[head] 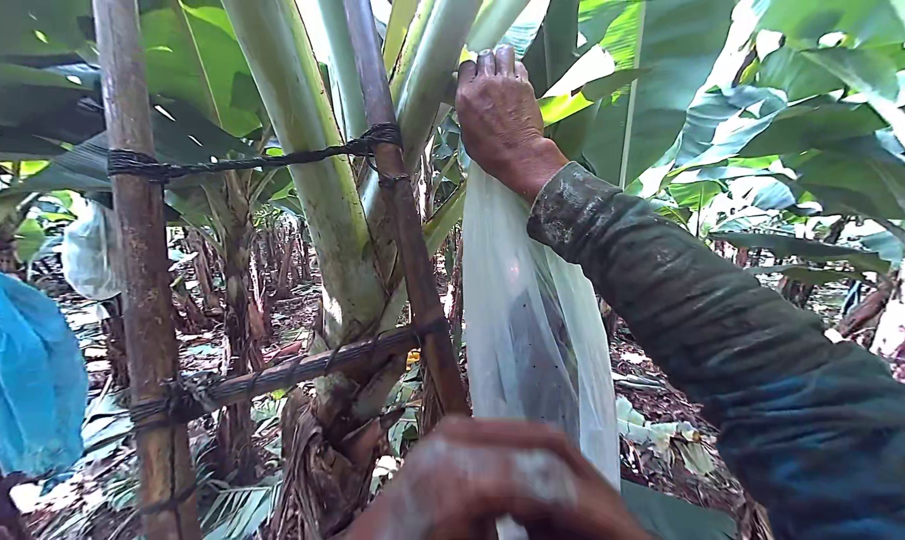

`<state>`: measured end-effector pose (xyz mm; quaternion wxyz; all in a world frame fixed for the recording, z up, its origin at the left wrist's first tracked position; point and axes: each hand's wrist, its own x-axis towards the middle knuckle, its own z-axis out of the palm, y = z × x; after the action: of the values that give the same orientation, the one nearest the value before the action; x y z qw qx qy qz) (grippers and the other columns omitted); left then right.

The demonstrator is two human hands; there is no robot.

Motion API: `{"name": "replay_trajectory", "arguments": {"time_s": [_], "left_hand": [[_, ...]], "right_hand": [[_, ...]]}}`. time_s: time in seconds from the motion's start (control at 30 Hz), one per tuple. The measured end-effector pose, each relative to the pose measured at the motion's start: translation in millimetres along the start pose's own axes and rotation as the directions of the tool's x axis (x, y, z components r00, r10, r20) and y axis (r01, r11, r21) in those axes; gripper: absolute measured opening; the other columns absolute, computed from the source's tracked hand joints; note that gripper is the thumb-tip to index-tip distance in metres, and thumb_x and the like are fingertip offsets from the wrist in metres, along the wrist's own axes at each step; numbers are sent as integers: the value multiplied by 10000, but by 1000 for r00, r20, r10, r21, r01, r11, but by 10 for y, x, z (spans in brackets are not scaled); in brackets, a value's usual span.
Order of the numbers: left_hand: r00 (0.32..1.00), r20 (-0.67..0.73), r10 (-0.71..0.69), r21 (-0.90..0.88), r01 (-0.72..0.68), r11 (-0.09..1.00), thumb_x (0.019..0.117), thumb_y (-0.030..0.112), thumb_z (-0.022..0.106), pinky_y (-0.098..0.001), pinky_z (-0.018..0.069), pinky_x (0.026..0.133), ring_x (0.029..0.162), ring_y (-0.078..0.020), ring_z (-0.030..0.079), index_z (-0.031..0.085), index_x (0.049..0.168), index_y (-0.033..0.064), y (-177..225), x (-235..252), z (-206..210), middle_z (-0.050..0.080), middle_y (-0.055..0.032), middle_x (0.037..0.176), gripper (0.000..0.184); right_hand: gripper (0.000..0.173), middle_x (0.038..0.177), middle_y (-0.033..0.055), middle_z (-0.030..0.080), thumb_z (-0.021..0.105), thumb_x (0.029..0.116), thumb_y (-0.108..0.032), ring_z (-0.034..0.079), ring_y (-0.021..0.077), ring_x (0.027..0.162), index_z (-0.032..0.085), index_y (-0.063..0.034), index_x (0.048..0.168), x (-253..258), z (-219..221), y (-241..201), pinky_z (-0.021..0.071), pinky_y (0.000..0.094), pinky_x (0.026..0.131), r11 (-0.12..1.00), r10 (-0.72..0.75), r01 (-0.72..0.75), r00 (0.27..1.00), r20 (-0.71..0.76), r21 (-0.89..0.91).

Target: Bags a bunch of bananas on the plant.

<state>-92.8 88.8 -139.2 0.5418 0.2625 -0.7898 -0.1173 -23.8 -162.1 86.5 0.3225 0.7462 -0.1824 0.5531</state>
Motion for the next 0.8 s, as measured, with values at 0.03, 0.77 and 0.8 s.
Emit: {"name": "replay_trajectory", "arguments": {"time_s": [0.03, 0.77, 0.8], "left_hand": [[996, -53, -74, 92, 79, 993, 990, 126, 638, -242, 604, 583, 694, -93, 681, 729, 1057, 25, -36, 112, -133, 729, -59, 938, 151], [575, -723, -382, -74, 486, 871, 1056, 223, 528, -227, 370, 407, 459, -90, 419, 627, 1024, 104, -1147, 2244, -1857, 518, -14, 701, 158], [575, -723, -383, -80, 481, 873, 1058, 233, 540, -225, 355, 402, 454, -88, 399, 637, 1044, 108, -1147, 2243, -1856, 509, -13, 709, 159]], "right_hand": [[309, 1201, 255, 637, 514, 953, -43, 566, 414, 1232, 609, 80, 1220, -4, -11, -2, 490, 493, 958, 1000, 0, 0, 1000, 5, 6], [316, 1101, 273, 641, 663, 896, -233, 607, 459, 1139, 630, 63, 1002, 216, -514, 188, 508, 609, 846, 983, -100, 41, 936, 336, 178], [290, 1038, 258, 650, 616, 932, -255, 631, 446, 1080, 629, 35, 928, 295, -566, 250, 499, 622, 827, 976, -133, 56, 921, 367, 212]]}}
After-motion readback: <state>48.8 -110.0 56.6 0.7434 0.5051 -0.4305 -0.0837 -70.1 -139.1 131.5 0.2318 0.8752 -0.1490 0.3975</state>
